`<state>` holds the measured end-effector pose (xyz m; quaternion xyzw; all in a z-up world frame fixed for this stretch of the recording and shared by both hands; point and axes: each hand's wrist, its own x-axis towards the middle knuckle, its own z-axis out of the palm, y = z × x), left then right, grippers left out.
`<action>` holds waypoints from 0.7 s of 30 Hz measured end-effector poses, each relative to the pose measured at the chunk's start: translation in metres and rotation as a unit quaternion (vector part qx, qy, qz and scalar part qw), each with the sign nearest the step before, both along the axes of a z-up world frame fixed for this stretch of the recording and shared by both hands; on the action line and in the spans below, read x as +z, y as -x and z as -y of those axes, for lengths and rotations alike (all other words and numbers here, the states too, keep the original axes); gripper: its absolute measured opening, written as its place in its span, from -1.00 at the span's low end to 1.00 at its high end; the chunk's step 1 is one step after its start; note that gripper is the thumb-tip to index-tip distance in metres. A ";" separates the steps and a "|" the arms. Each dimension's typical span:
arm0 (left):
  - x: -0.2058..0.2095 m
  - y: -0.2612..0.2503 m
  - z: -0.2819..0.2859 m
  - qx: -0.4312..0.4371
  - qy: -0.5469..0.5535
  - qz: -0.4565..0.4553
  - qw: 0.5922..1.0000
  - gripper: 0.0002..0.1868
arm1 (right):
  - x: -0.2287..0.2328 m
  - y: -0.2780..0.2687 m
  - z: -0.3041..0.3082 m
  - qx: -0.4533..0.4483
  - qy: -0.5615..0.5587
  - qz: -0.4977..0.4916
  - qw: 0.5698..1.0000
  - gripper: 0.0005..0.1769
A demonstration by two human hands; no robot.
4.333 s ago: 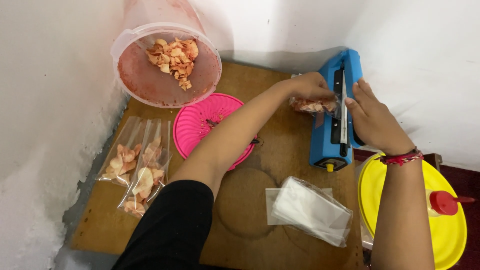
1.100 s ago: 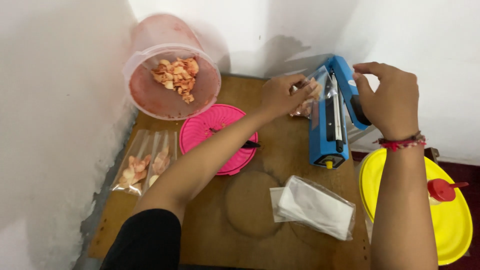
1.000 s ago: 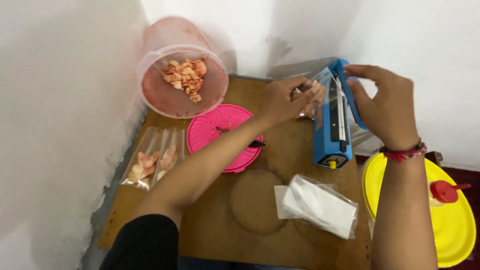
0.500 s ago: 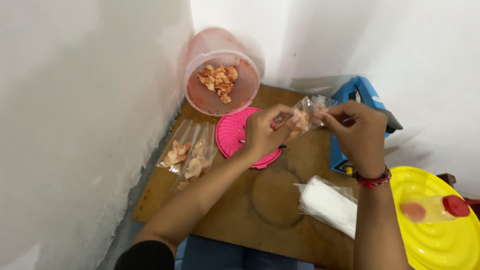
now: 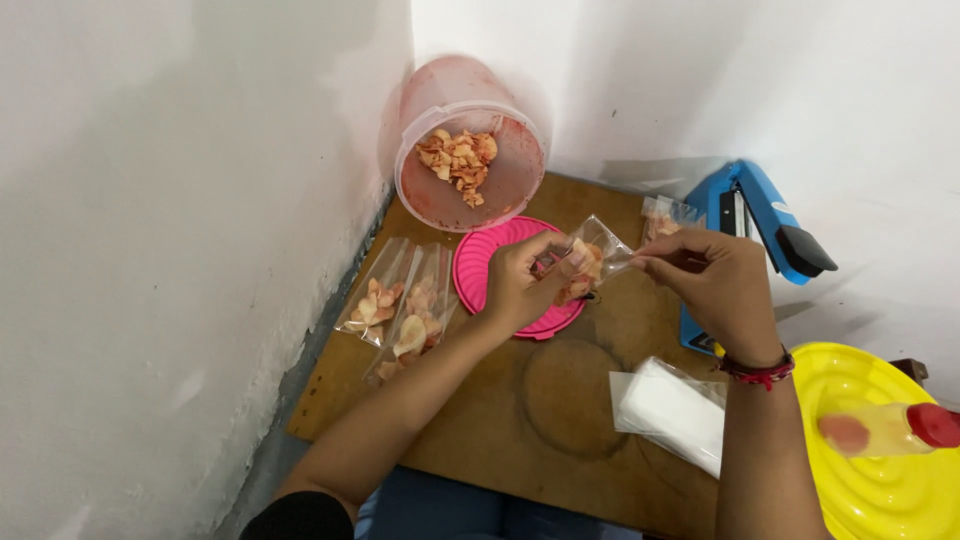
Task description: Filling small plastic bags with dried vegetable snacks and sealing them using a manual heat sealer.
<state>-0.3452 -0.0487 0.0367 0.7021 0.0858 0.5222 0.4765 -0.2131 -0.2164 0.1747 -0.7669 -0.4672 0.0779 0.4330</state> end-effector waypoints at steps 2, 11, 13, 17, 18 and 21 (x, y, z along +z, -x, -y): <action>-0.006 0.001 -0.004 -0.002 -0.001 -0.003 1.000 -0.87 | -0.003 -0.001 -0.001 0.002 0.000 -0.009 1.000 -0.87; -0.056 -0.027 -0.024 -0.151 0.196 -0.009 0.969 -0.87 | -0.015 0.001 -0.014 0.157 -0.063 -0.012 0.986 -0.60; -0.067 -0.030 -0.024 -0.215 0.254 -0.009 0.943 -0.84 | -0.019 -0.002 -0.020 0.203 -0.068 0.042 0.976 -0.59; -0.017 0.000 -0.003 -0.290 0.353 -0.060 0.887 -0.66 | -0.030 -0.026 -0.031 0.225 -0.089 0.104 0.965 -0.77; 0.006 0.011 0.004 -0.321 0.366 -0.075 0.870 -0.53 | -0.031 -0.034 -0.033 0.241 -0.089 0.105 0.961 -0.82; 0.019 0.024 -0.019 -0.133 0.134 -0.288 0.939 -0.26 | -0.019 -0.075 -0.035 0.194 -0.034 0.115 0.974 -0.84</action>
